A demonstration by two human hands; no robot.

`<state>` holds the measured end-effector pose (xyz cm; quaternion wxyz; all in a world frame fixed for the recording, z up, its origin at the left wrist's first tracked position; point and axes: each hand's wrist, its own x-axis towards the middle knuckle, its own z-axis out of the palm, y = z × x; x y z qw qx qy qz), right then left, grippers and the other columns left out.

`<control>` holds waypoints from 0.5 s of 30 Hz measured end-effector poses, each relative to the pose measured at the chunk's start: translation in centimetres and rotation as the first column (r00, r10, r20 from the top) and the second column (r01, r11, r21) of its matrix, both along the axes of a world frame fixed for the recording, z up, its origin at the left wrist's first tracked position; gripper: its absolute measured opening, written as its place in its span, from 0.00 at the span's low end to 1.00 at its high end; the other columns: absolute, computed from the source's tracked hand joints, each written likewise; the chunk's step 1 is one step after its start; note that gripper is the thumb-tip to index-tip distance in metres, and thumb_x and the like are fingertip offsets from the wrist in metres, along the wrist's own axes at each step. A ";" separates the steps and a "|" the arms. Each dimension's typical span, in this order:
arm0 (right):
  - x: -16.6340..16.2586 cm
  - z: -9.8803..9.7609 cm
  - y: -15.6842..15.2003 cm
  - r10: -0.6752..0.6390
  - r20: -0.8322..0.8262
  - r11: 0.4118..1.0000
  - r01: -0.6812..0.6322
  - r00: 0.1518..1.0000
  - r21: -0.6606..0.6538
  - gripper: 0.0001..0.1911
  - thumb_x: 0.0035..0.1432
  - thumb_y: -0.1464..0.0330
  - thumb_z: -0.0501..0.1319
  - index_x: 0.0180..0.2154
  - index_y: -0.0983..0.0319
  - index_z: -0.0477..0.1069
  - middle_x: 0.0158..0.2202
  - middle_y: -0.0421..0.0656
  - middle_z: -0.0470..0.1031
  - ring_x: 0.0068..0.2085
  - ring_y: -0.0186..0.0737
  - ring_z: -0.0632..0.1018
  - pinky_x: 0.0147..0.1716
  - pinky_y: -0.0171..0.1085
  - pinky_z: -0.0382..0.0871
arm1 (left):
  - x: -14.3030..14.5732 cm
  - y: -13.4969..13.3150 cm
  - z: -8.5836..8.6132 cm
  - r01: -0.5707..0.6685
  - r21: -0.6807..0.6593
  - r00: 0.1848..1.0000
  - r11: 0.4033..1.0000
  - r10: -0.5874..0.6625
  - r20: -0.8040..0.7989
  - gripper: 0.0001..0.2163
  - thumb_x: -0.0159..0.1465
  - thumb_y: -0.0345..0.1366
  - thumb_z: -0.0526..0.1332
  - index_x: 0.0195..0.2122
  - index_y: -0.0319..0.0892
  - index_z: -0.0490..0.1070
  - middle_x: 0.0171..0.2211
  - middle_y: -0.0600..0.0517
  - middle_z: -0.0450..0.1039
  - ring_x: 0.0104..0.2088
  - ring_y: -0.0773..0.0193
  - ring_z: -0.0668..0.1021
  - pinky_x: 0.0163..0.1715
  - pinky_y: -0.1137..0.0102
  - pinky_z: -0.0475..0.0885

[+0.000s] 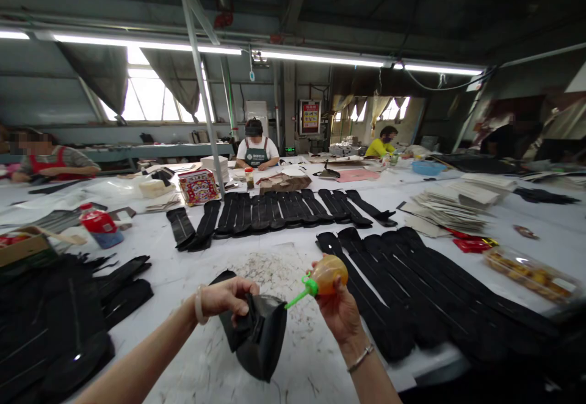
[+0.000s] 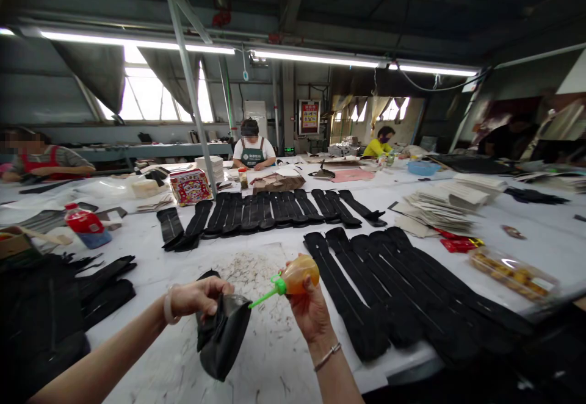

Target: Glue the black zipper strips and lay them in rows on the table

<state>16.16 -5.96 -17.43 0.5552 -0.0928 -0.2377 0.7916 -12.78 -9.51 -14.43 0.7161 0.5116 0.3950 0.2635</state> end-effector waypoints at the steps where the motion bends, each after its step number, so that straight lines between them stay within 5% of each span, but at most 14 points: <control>1: 0.1 0.1 0.1 -0.014 0.000 1.000 0.014 1.000 0.001 0.31 0.48 0.60 0.73 0.54 0.54 0.70 0.48 0.44 0.79 0.47 0.43 0.79 0.47 0.41 0.75 | 0.1 0.1 -0.1 -0.010 0.002 1.000 1.000 0.010 0.012 0.16 0.42 0.39 0.76 0.27 0.38 0.74 0.22 0.53 0.74 0.15 0.71 0.72 0.14 0.78 0.66; 15: 1.3 0.6 0.6 -0.098 0.022 0.995 0.097 0.995 0.008 0.28 0.47 0.62 0.74 0.50 0.55 0.73 0.46 0.43 0.80 0.46 0.44 0.81 0.46 0.42 0.77 | 0.6 0.5 -1.7 -0.132 -0.015 0.986 0.991 0.133 0.096 0.19 0.42 0.40 0.77 0.31 0.38 0.73 0.19 0.55 0.72 0.13 0.75 0.66 0.13 0.80 0.57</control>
